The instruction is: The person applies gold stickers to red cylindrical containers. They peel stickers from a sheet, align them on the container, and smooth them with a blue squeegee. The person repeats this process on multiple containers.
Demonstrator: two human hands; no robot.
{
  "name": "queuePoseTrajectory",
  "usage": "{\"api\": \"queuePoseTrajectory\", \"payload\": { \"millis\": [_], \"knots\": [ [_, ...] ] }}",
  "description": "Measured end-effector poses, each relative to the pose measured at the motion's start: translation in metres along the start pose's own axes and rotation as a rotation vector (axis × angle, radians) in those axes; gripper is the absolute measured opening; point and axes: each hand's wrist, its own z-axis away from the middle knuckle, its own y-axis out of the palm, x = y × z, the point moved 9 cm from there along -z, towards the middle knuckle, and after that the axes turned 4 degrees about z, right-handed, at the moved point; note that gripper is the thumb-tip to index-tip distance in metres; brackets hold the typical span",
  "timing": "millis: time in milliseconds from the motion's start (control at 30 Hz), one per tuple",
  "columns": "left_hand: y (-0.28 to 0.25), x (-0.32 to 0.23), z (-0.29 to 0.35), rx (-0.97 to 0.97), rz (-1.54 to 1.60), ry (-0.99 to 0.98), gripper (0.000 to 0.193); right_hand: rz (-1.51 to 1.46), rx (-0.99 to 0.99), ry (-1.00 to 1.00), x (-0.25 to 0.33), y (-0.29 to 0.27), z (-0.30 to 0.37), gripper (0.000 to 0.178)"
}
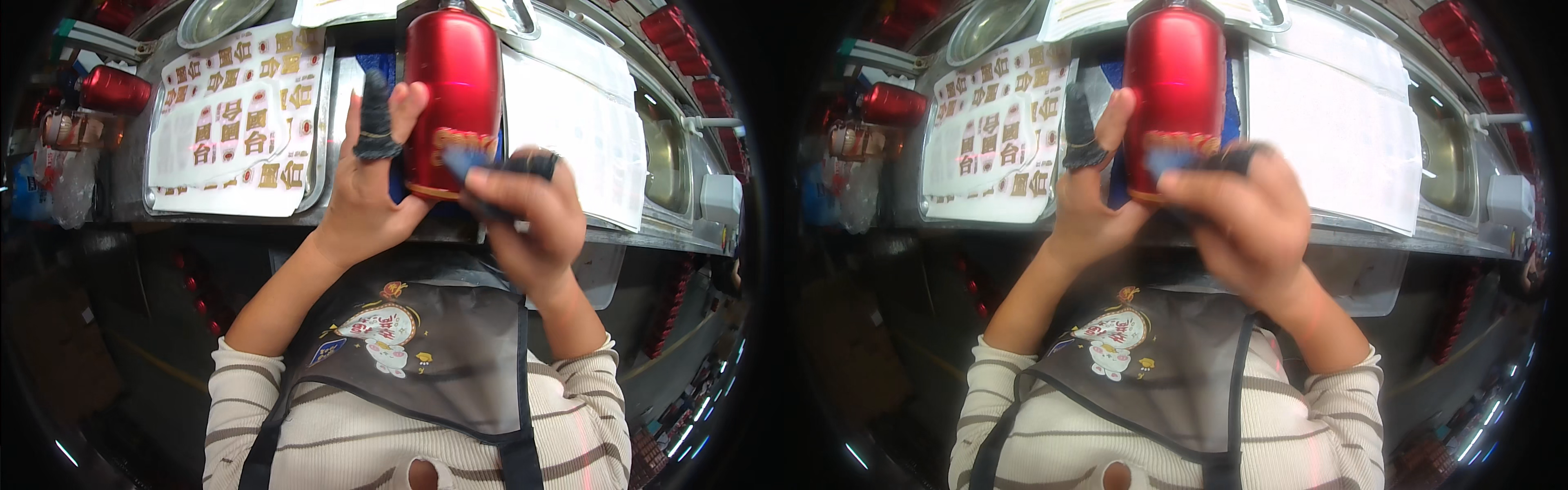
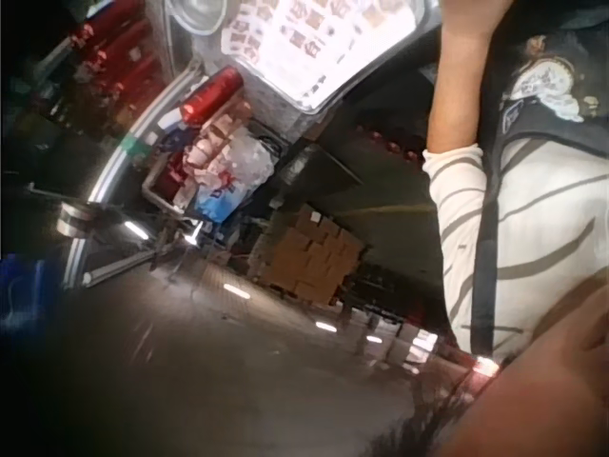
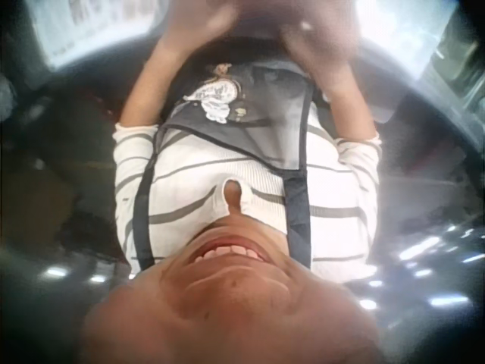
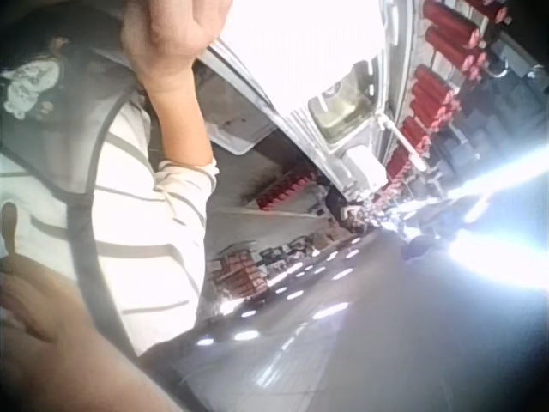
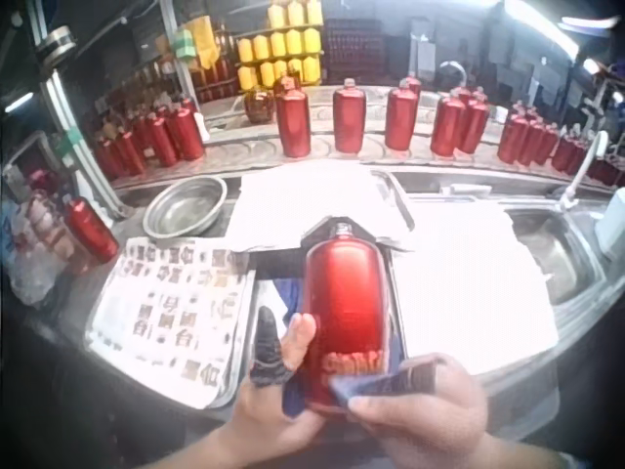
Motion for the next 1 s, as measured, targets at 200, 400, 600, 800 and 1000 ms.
{"api": "queuePoseTrajectory", "payload": {
  "millis": [200, 400, 600, 800, 1000],
  "knots": [
    [0.002, 0.001, 0.012, -0.008, -0.102, 0.010, 0.093, -0.860, -0.216, 0.919, -0.087, -0.009, 0.048, 0.017],
    [0.002, -0.039, -0.008, -0.002, -0.437, 0.115, 0.050, -0.388, -0.114, 0.549, -0.040, -0.005, 0.036, 0.014],
    [0.011, -0.053, -0.016, -0.033, -0.464, 0.279, 0.047, -0.141, -0.072, 0.362, -0.030, -0.007, 0.044, 0.017],
    [0.014, -0.027, -0.012, -0.041, -0.382, 0.198, 0.082, -0.075, 0.013, 0.259, -0.014, 0.018, 0.047, 0.026],
    [0.014, 0.003, -0.004, 0.127, -0.241, 0.029, 0.083, -0.303, -0.040, 0.507, -0.035, 0.020, 0.055, 0.028]
  ]
}}
